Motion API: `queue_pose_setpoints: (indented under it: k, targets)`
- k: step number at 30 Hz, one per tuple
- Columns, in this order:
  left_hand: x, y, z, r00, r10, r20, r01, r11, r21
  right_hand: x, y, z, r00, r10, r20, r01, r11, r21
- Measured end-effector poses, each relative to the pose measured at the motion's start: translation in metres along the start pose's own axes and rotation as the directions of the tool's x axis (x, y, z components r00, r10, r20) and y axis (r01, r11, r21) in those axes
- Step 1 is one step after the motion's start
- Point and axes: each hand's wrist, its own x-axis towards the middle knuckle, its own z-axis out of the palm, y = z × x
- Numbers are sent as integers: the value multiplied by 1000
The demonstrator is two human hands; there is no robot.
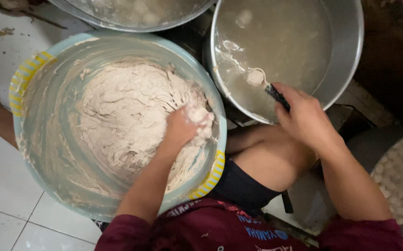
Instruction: The person sits on the floor with a large basin of dough and scoops portions of dough with a hand scoop, shaping each portion against their palm, and drops the formed dough balls into a water-filled basin beside them. Formed balls accumulate in the water basin as the scooping cycle repeats.
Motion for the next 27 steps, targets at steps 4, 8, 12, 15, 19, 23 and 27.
queue_pose_setpoints:
  k: [4, 8, 12, 15, 19, 23, 27]
  targets:
    - [-13, 33, 7, 1000, 30, -6, -31, 997, -76, 10, 7, -4, 992, 121, -25, -124, 980, -158]
    - [-23, 47, 12, 981, 89, -174, -118, 980, -161, -5, 2, -7, 982, 174, -72, -173, 985, 15]
    - [-25, 42, 24, 877, 326, -352, -386, 915, -116, -30, -17, 1, 959, 215, 184, -275, 864, 422]
    - [-25, 34, 28, 823, 423, -379, -479, 875, -65, -41, -36, 14, 946, 187, 263, -280, 881, 381]
    - [-26, 33, 28, 883, 392, -258, -436, 888, -146, -46, -54, 29, 994, -109, 19, 98, 950, 295]
    - [-25, 42, 27, 957, 236, -169, -249, 967, -61, -43, -51, 35, 976, -72, 203, -51, 837, 544]
    - [-20, 43, 18, 968, 177, -175, -149, 975, 166, -36, -34, 29, 874, 111, 472, -413, 682, 604]
